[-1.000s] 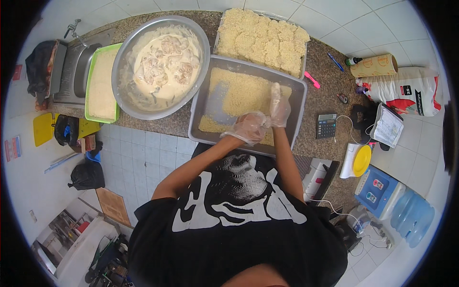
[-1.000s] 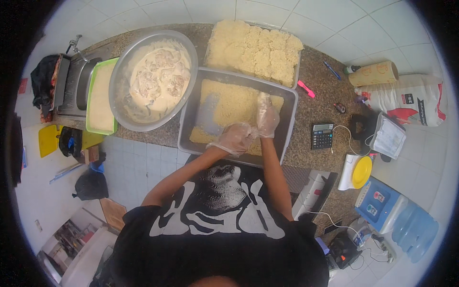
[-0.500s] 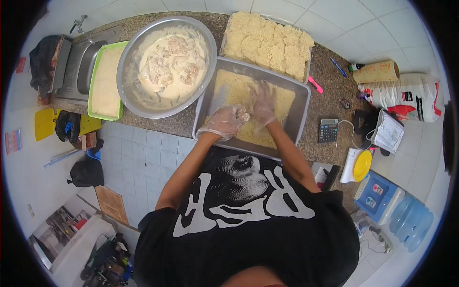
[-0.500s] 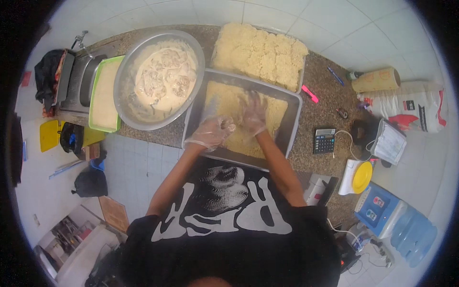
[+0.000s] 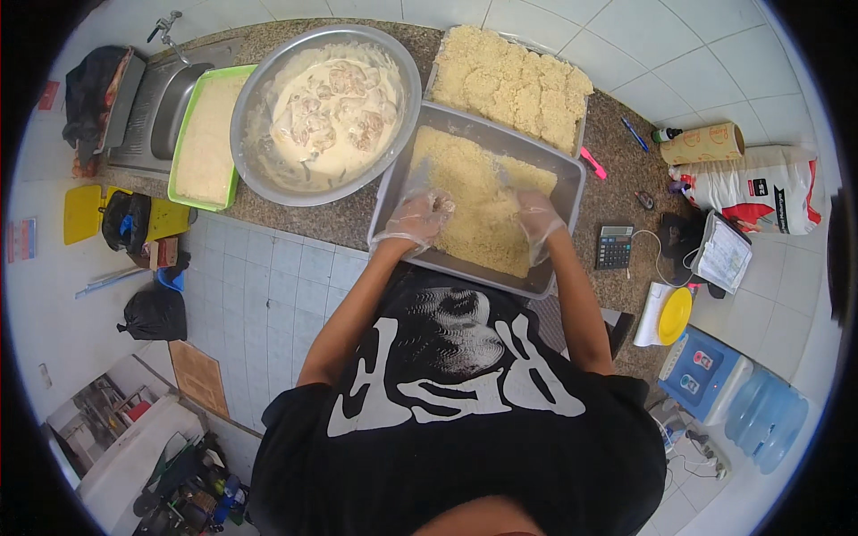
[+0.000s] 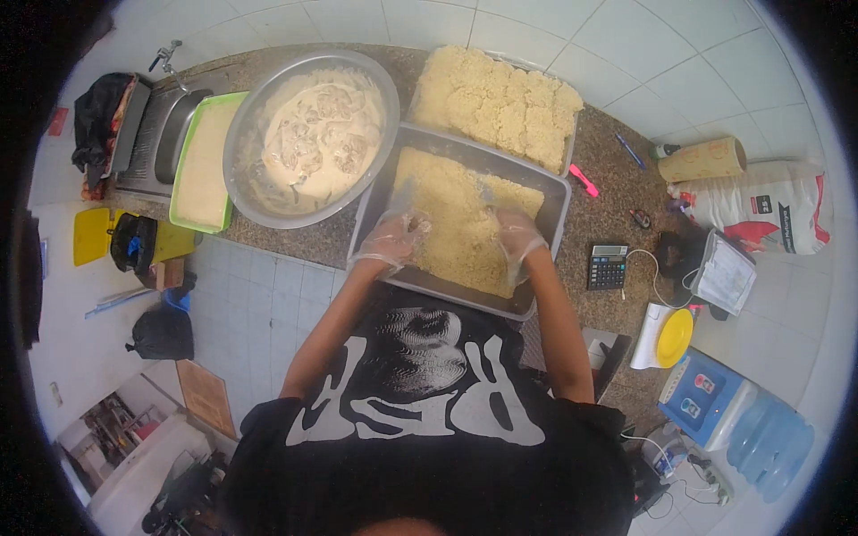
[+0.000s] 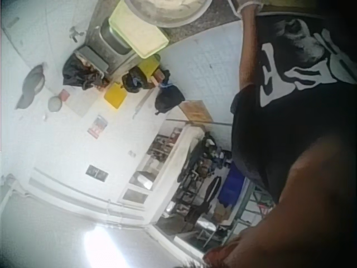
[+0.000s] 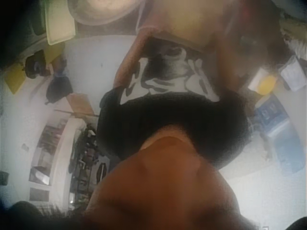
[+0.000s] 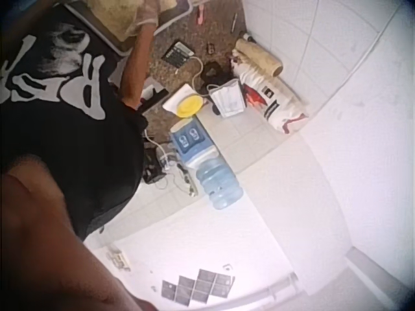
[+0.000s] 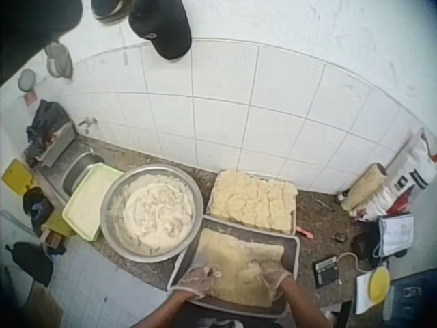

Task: Breading pieces of meat and placing them in a tray.

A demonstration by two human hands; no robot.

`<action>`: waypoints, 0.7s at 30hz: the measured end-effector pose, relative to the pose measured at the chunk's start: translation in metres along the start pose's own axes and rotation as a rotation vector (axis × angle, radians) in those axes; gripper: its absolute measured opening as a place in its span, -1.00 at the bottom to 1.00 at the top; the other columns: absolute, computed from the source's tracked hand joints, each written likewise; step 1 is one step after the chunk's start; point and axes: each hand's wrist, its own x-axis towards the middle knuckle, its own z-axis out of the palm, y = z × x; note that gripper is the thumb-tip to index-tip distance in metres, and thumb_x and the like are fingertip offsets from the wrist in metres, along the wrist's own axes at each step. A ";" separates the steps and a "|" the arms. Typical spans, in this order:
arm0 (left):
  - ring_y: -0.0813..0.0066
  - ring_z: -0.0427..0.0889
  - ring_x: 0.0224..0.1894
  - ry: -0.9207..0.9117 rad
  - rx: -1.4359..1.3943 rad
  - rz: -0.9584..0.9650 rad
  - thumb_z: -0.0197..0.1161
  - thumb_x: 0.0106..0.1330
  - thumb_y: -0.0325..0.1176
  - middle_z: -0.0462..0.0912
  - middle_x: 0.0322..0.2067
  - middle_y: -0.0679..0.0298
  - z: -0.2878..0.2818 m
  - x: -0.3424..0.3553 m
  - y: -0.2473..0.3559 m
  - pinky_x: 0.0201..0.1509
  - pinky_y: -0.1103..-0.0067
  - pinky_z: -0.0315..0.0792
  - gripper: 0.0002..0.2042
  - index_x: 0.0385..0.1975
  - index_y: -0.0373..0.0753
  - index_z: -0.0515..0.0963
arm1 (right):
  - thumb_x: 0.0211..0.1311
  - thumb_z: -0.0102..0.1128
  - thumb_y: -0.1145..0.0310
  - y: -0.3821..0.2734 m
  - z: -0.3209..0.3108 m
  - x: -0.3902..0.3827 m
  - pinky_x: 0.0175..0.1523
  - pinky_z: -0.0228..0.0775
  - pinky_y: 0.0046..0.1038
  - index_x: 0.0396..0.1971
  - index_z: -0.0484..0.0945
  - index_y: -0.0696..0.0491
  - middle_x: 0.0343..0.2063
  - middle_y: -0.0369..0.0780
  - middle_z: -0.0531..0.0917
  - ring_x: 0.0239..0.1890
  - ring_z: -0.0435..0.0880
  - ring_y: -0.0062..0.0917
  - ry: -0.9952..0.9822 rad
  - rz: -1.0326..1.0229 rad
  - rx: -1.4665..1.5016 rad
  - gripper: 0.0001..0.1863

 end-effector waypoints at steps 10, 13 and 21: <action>0.00 0.50 0.10 -0.245 0.478 -0.052 0.03 0.25 -0.31 0.52 -0.02 -0.19 0.055 0.077 -0.021 0.21 0.27 0.34 -0.58 0.03 -0.47 0.42 | 0.23 0.01 0.16 -0.070 -0.015 -0.054 0.08 0.28 -0.15 -0.05 0.53 0.06 -0.04 0.00 0.53 0.05 0.47 -0.16 0.077 0.504 0.132 -0.62; -0.07 0.54 0.04 -0.179 0.449 -0.124 0.09 0.18 -0.34 0.52 -0.04 -0.25 0.095 0.027 -0.001 0.18 0.22 0.37 -0.60 -0.05 -0.49 0.51 | 0.04 0.13 0.24 -0.054 0.069 -0.070 -0.07 0.41 -0.12 -0.09 0.55 0.05 -0.39 -0.02 0.64 -0.22 0.61 -0.08 -0.019 0.129 -0.397 -0.60; -0.13 0.30 0.26 -0.533 0.540 0.137 0.01 0.28 -0.26 0.37 0.15 -0.20 0.113 0.068 -0.052 0.32 0.19 0.18 -0.57 0.05 -0.42 0.46 | 0.18 0.03 0.22 -0.046 0.014 -0.017 -0.03 0.40 -0.09 -0.09 0.54 0.10 -0.33 0.06 0.63 -0.21 0.60 -0.02 -0.175 0.332 0.059 -0.63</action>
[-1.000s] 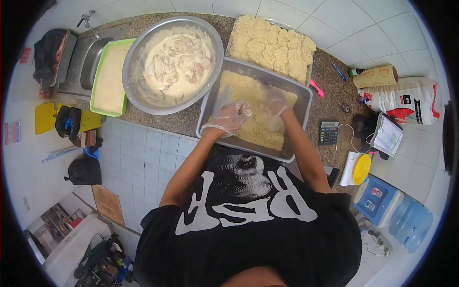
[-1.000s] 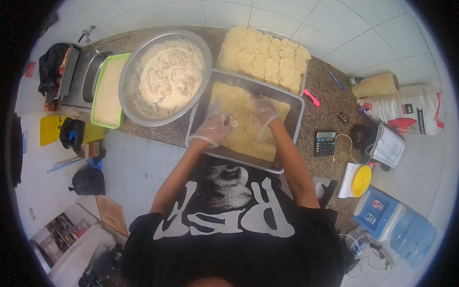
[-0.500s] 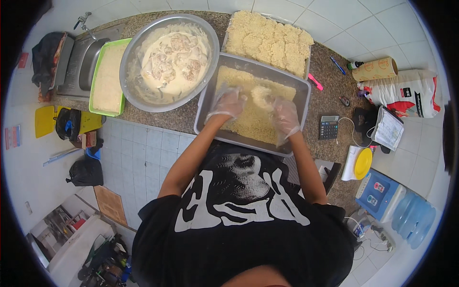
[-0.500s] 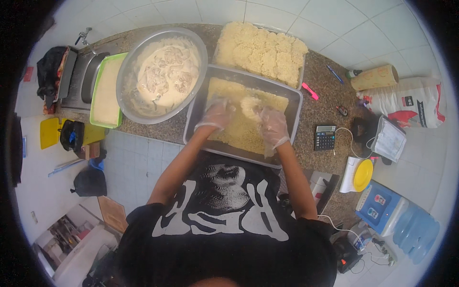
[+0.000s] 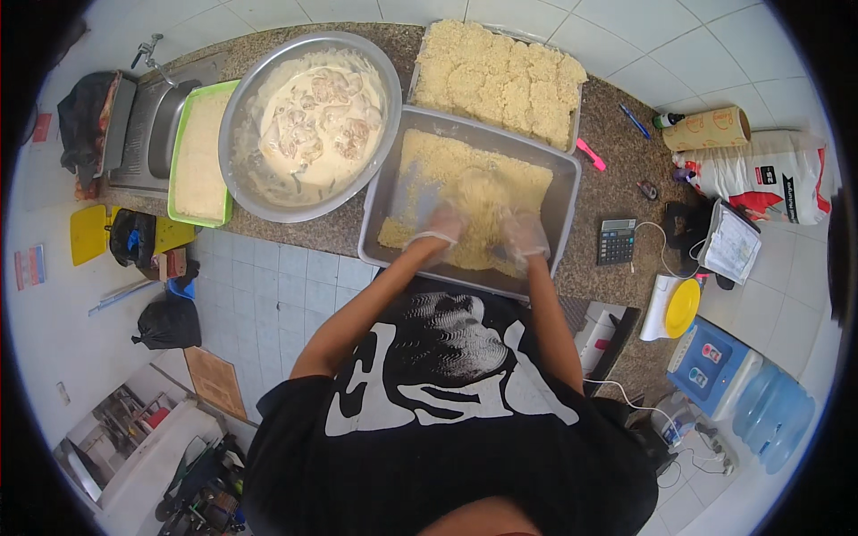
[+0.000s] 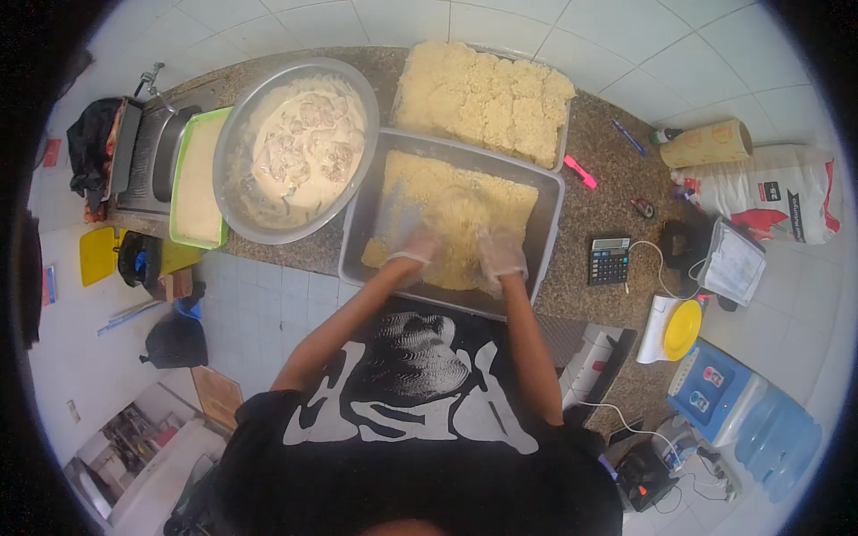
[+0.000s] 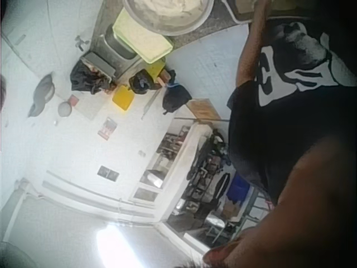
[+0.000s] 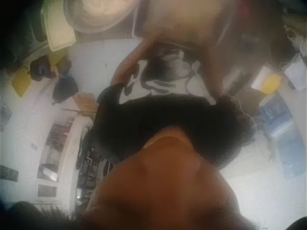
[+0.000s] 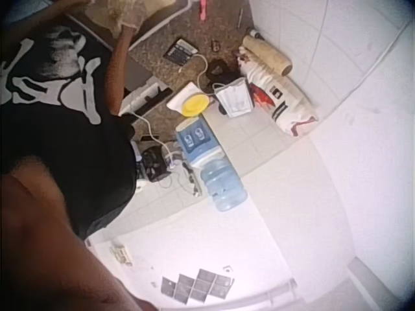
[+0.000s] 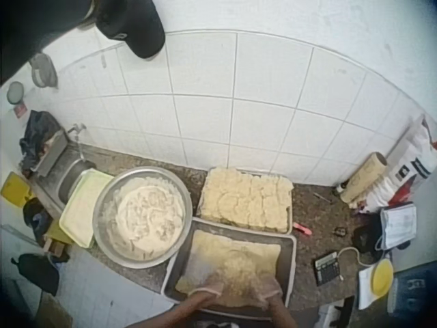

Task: Breading pieces of meat and placing them in a tray.

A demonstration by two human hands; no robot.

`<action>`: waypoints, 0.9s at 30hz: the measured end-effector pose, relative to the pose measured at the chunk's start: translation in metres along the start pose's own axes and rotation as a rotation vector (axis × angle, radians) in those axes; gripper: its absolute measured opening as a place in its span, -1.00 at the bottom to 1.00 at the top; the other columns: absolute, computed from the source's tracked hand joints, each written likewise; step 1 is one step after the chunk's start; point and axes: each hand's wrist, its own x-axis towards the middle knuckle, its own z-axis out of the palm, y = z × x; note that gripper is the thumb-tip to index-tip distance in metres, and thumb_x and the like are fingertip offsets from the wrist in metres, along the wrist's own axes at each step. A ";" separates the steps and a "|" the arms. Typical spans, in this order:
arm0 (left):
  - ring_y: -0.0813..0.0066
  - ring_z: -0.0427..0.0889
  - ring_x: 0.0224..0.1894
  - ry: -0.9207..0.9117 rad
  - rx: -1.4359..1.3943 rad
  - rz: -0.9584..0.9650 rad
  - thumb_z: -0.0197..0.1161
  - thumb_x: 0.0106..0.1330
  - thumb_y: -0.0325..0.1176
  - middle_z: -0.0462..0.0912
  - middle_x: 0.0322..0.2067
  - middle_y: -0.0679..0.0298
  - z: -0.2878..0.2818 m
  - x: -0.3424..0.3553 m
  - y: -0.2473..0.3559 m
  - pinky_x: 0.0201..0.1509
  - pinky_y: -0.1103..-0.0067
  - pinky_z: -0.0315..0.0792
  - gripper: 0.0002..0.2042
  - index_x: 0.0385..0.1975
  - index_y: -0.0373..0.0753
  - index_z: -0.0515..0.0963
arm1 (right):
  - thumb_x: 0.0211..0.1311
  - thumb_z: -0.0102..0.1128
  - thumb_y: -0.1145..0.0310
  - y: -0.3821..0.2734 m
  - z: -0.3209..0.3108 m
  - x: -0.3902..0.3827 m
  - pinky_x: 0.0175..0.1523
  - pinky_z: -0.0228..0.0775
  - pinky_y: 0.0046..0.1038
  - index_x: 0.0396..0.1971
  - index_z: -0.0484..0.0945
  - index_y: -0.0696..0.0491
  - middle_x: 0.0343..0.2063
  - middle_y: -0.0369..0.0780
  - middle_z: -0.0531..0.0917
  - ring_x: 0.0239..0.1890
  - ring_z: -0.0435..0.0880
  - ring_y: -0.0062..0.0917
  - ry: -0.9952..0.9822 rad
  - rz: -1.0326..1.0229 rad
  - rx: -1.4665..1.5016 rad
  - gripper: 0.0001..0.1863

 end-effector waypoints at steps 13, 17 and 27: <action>-0.12 0.49 0.03 0.831 -0.642 -0.316 0.02 0.33 -0.09 0.52 -0.03 -0.14 -0.047 -0.074 -0.030 0.08 0.24 0.35 -0.57 0.11 -0.17 0.39 | 0.16 0.06 0.17 -0.089 0.039 0.134 0.14 0.24 -0.10 -0.03 0.49 0.12 -0.08 -0.05 0.57 0.02 0.49 -0.14 0.735 -0.259 -0.148 -0.56; -0.08 0.52 0.00 0.850 -0.712 -0.371 0.05 0.32 -0.10 0.57 -0.11 -0.11 -0.058 -0.082 -0.025 0.04 0.25 0.36 -0.59 0.07 -0.17 0.42 | 0.26 -0.01 0.10 -0.091 0.018 0.118 0.20 0.19 -0.11 0.03 0.43 0.11 -0.01 -0.05 0.51 0.06 0.44 -0.14 0.577 -0.440 0.113 -0.53; -0.03 0.46 0.09 0.639 -0.872 -0.421 0.08 0.33 -0.06 0.45 0.09 -0.05 -0.049 -0.086 -0.035 0.16 0.28 0.33 -0.52 0.17 -0.17 0.34 | 0.30 -0.04 0.32 -0.011 0.070 0.140 0.33 0.06 -0.24 0.14 0.32 0.13 0.05 -0.10 0.42 0.15 0.33 -0.23 0.980 -0.277 0.493 -0.57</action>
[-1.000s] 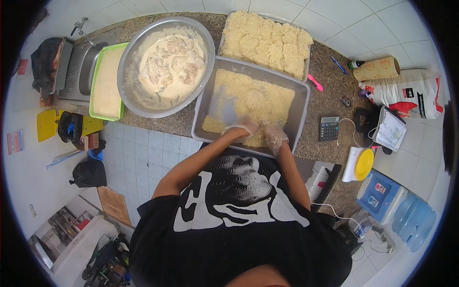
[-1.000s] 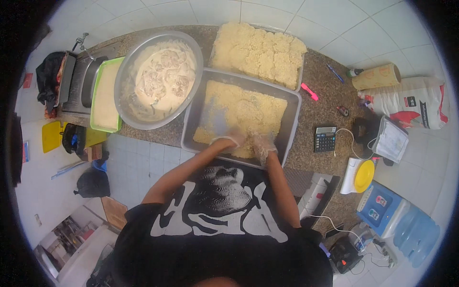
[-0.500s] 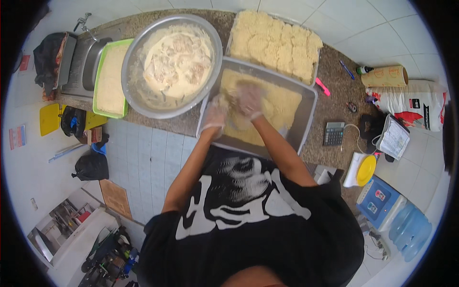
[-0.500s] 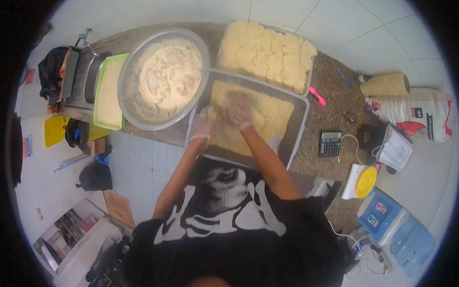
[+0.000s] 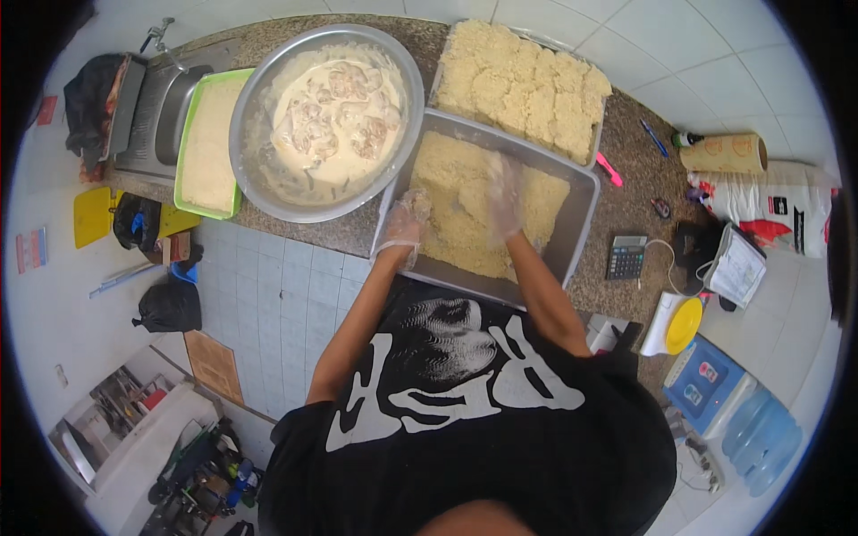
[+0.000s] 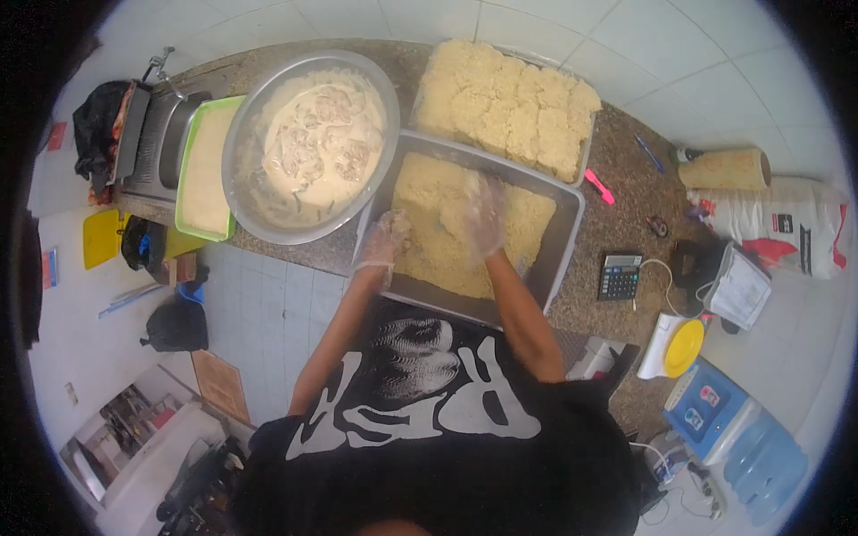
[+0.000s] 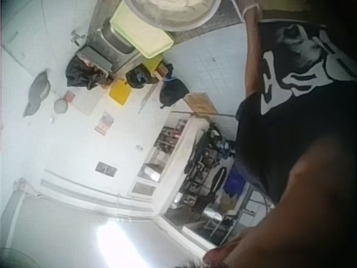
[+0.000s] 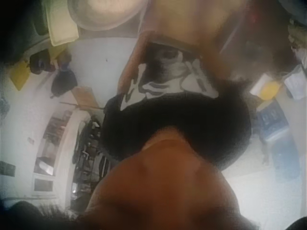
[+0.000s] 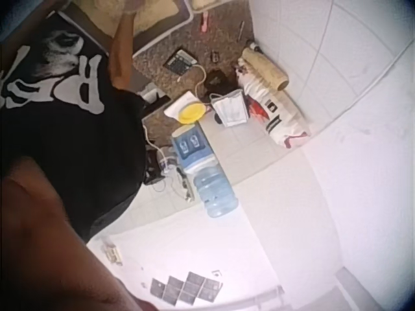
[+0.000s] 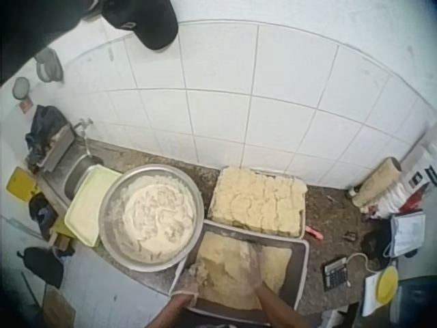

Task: Breading pieces of meat and placing them in a tray.

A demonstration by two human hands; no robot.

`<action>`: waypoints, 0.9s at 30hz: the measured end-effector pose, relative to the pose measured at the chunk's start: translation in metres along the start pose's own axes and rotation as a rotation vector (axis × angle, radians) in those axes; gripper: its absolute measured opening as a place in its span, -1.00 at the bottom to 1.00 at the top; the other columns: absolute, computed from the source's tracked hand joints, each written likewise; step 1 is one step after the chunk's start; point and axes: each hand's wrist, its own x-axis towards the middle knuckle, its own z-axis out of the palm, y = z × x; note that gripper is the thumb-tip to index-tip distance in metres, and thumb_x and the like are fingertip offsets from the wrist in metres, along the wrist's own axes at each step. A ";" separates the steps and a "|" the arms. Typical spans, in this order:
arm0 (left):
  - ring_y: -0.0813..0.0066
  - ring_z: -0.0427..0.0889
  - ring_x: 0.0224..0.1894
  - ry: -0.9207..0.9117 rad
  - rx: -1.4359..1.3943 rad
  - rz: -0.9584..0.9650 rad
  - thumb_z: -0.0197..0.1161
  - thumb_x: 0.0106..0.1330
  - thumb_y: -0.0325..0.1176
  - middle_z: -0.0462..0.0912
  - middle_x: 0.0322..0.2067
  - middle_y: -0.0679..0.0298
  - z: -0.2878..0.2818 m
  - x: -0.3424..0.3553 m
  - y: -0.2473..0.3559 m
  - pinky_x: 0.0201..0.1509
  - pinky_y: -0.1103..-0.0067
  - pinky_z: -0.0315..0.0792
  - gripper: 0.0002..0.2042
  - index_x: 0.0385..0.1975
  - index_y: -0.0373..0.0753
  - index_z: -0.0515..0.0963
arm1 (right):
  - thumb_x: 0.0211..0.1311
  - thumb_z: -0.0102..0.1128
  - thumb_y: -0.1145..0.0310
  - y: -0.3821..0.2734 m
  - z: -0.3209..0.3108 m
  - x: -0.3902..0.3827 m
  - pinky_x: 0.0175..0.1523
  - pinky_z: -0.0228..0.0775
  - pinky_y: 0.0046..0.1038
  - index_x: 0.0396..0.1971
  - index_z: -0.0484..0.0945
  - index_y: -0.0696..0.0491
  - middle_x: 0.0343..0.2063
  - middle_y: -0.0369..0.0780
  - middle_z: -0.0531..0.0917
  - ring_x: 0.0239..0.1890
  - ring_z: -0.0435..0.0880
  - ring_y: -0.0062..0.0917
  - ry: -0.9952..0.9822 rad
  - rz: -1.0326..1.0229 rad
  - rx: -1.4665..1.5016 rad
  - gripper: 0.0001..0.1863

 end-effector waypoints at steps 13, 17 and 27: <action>0.31 0.54 -0.05 0.089 0.049 0.152 0.11 0.31 -0.14 0.56 -0.07 0.08 0.013 -0.010 -0.010 0.02 0.43 0.40 -0.61 0.06 -0.20 0.46 | 0.40 -0.15 0.20 -0.032 -0.041 -0.001 0.44 -0.14 -0.39 0.30 0.13 0.12 0.26 -0.10 0.25 0.35 0.13 -0.35 -0.153 0.185 -0.155 -0.46; 0.33 0.60 -0.17 -0.109 -0.229 -0.077 0.11 0.31 -0.13 0.60 -0.15 0.14 0.013 -0.003 0.002 -0.10 0.45 0.45 -0.59 0.10 -0.16 0.44 | 0.31 -0.04 0.24 0.001 -0.049 0.006 0.39 0.01 -0.34 0.26 0.24 0.10 0.14 -0.01 0.40 0.24 0.30 -0.24 -0.394 -0.155 0.046 -0.46; 0.47 0.60 -0.19 -0.048 -0.342 -0.021 0.10 0.32 -0.15 0.63 -0.16 0.25 0.034 -0.015 -0.006 -0.15 0.53 0.45 -0.58 0.15 -0.11 0.40 | 0.03 0.07 0.41 -0.027 -0.126 0.073 0.19 0.32 -0.28 0.17 0.39 -0.01 0.01 -0.05 0.54 0.07 0.50 -0.17 -1.083 -0.328 -0.425 -0.42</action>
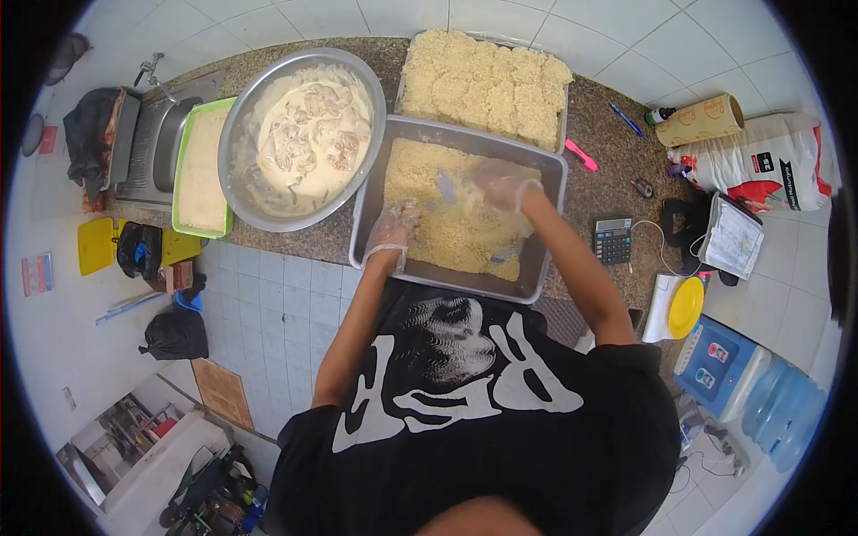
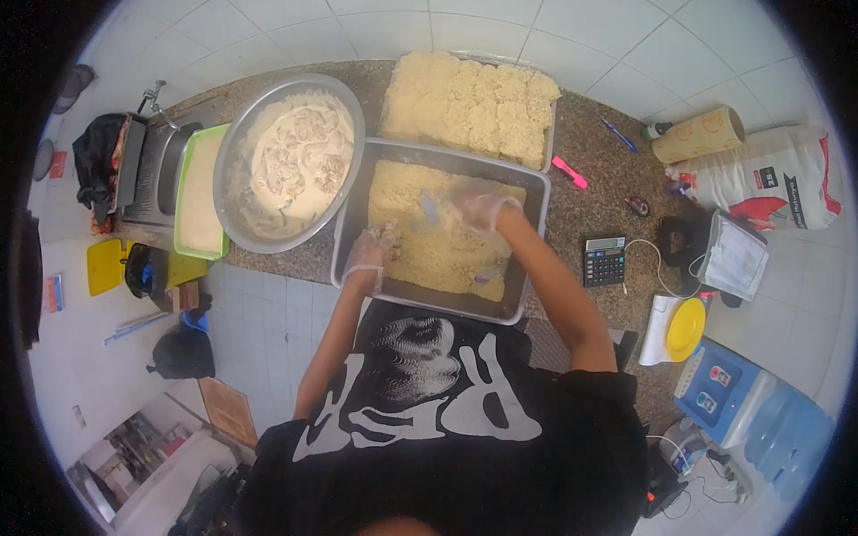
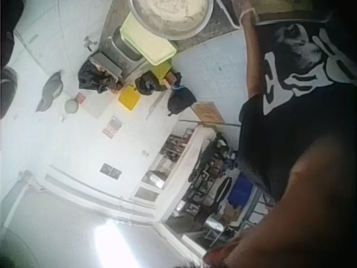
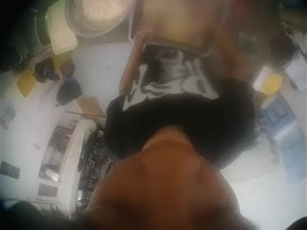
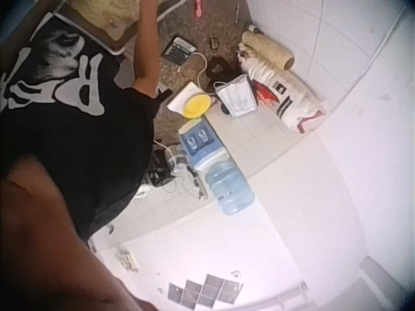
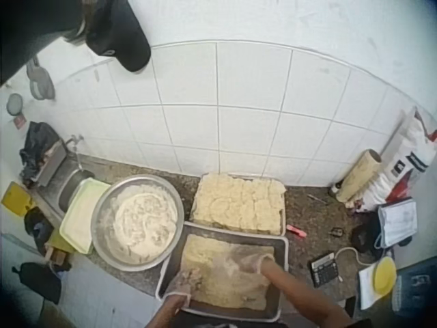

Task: Breading pieces of meat and placing them in a tray.

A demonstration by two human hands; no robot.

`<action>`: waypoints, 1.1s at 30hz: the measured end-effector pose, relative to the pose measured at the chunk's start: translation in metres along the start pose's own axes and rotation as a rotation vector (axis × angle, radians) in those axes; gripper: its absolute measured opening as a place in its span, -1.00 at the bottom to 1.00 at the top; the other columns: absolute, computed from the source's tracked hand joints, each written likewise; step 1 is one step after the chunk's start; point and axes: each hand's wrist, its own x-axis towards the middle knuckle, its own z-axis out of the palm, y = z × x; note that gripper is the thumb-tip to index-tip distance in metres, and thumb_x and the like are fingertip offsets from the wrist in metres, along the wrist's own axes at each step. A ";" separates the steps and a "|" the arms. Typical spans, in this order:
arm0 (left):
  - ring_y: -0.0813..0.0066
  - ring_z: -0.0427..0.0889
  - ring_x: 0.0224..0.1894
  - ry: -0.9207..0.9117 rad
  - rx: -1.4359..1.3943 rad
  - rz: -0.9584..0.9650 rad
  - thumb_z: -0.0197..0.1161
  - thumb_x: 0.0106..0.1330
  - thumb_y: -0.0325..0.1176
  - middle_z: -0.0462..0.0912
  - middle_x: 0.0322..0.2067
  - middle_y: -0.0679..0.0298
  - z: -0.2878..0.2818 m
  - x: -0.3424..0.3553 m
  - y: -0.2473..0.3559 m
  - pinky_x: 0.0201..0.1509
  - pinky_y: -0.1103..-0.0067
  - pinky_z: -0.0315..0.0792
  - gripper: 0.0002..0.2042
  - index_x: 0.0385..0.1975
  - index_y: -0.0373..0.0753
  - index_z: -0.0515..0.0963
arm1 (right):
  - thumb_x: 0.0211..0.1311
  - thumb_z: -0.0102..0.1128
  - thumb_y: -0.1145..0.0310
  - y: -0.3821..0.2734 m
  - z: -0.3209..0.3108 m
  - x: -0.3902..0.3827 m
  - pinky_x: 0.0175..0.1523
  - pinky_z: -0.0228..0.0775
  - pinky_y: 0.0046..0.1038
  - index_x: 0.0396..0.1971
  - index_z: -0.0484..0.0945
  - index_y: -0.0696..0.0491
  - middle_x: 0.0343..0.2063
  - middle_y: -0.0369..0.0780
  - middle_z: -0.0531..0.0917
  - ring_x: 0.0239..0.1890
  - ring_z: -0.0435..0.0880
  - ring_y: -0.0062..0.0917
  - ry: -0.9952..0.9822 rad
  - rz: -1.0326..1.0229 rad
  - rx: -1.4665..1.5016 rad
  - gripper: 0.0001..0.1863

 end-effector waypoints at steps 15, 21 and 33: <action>0.50 0.61 -0.25 0.122 -0.240 -0.087 0.04 0.27 -0.46 0.63 -0.20 0.24 0.035 -0.035 0.062 -0.34 0.58 0.47 -0.60 0.13 -0.06 0.41 | 0.12 0.09 0.45 0.013 -0.123 -0.086 0.02 0.42 -0.34 0.05 0.43 0.11 -0.06 -0.05 0.58 -0.06 0.58 -0.24 0.793 -0.005 0.517 -0.57; 0.32 0.62 -0.10 0.116 -0.200 -0.001 -0.02 0.42 -0.31 0.58 -0.06 0.14 0.044 -0.031 0.034 -0.17 0.50 0.52 -0.64 0.18 -0.23 0.34 | 0.13 0.06 0.51 0.117 -0.127 -0.080 0.05 0.44 -0.35 0.07 0.41 0.15 -0.09 -0.02 0.60 -0.08 0.61 -0.29 0.673 0.061 0.655 -0.56; 0.49 0.60 -0.23 0.163 -0.118 -0.107 0.05 0.31 -0.45 0.61 -0.16 0.25 0.061 -0.031 0.056 -0.29 0.59 0.46 -0.64 0.12 -0.10 0.40 | 0.12 0.13 0.51 0.217 -0.059 -0.038 0.15 0.37 -0.35 0.17 0.34 0.14 0.01 0.01 0.54 0.07 0.53 -0.22 0.470 0.402 0.388 -0.46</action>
